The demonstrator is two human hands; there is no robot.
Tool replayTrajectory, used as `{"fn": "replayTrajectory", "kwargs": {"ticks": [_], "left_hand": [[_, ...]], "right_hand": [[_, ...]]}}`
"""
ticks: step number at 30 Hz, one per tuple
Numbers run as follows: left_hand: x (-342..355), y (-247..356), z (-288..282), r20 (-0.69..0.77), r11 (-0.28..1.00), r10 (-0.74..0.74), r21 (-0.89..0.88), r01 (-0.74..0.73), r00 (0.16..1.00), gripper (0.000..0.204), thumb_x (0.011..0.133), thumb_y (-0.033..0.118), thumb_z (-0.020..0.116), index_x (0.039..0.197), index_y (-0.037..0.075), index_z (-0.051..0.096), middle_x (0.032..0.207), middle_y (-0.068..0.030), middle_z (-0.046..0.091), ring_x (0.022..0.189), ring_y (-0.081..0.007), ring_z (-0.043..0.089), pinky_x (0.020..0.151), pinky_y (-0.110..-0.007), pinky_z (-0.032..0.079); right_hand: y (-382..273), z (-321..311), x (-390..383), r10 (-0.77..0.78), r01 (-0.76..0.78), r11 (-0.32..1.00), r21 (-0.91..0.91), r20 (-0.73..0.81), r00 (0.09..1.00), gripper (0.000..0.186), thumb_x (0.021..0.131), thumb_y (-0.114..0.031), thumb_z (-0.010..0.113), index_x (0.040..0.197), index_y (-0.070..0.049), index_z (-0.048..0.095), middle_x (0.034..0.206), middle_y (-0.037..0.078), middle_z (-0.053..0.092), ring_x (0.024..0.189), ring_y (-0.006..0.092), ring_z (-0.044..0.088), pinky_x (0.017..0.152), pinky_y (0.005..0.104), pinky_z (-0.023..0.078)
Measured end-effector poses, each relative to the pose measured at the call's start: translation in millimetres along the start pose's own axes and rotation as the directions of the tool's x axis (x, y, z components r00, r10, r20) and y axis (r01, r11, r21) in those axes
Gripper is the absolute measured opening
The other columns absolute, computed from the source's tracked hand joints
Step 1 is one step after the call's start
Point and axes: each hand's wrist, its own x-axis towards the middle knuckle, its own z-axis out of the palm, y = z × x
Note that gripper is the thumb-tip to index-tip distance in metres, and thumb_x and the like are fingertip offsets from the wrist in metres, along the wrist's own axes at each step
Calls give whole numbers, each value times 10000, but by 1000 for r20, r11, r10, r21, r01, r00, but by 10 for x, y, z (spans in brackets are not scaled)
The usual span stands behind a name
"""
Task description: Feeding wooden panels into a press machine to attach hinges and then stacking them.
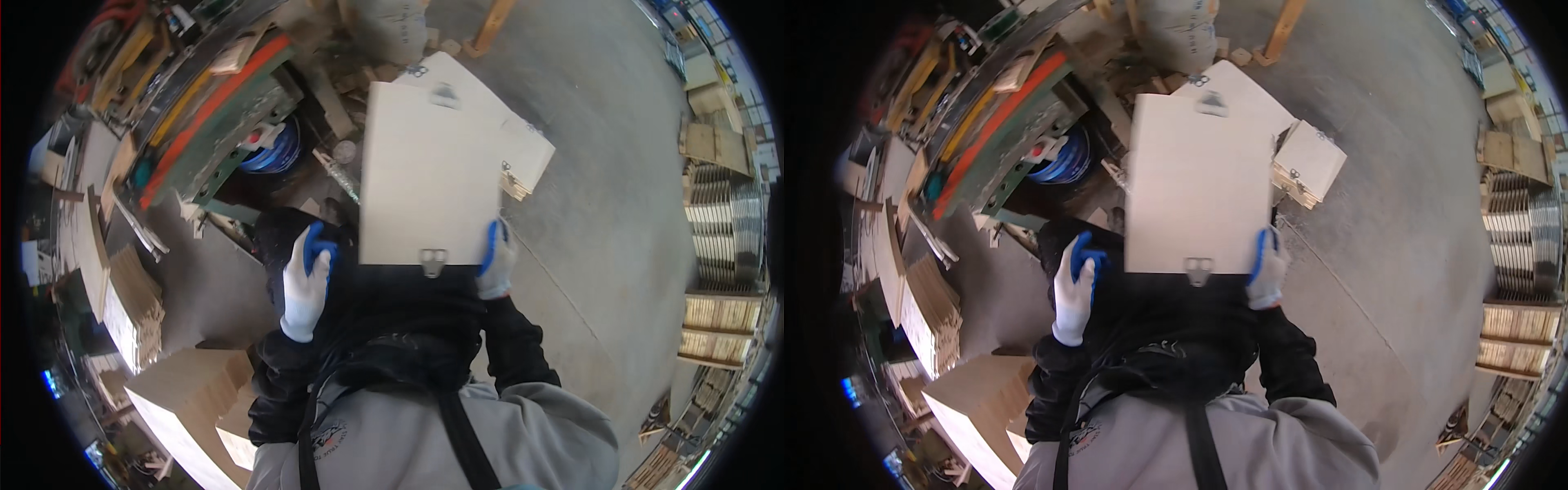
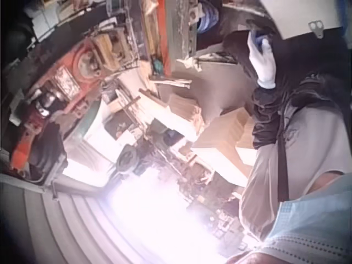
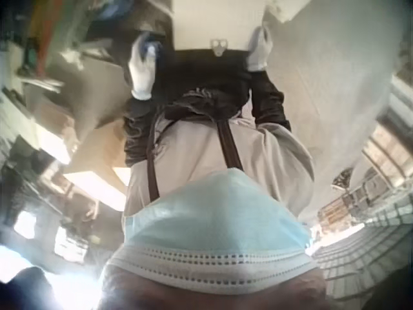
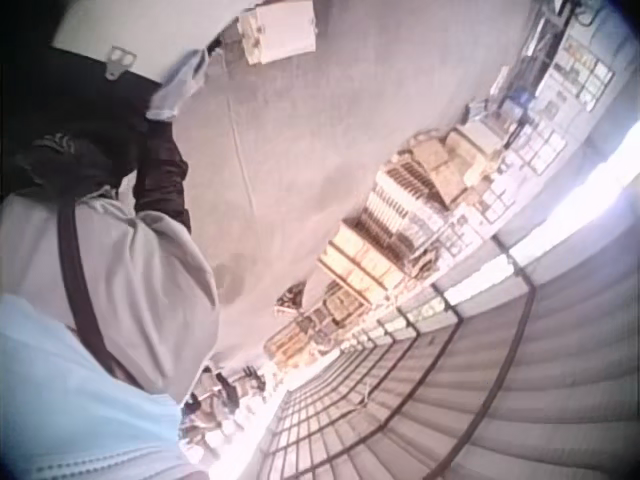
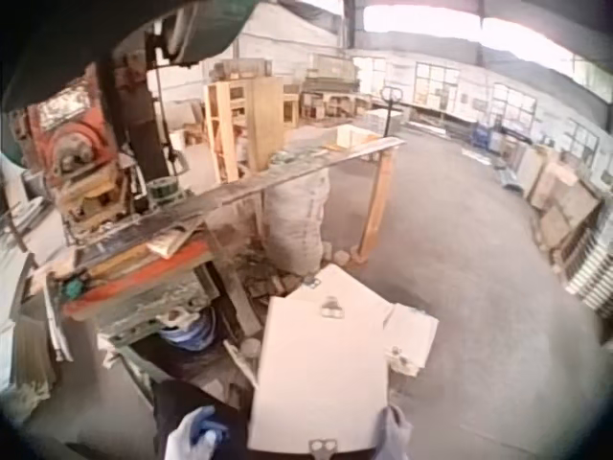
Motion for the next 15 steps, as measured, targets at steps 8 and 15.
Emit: {"fn": "replayTrajectory", "kwargs": {"ticks": [8, 15], "left_hand": [[166, -86, 484, 139, 988, -86, -114, 102, 987, 425, 1042, 63, 551, 1458, -11, 504, 1067, -90, 692, 918, -157, 694, 808, -271, 547], [37, -4, -685, -285, 983, 109, 176, -59, 952, 431, 1027, 55, 576, 1446, -28, 514, 1039, -90, 691, 917, -145, 680, 829, -272, 552]], "right_hand": [[82, -1970, 1638, -139, 142, 990, 1, -203, 969, 483, 1086, -336, 544, 1331, 78, 585, 1242, 129, 659, 1067, 179, 627, 920, 322, 506], [563, -1676, 2577, -100, 69, 476, -877, 25, 995, 985, 976, -652, 552, 1608, 38, 245, 1639, 311, 277, 1539, 424, 254, 1256, 435, 240]]}}
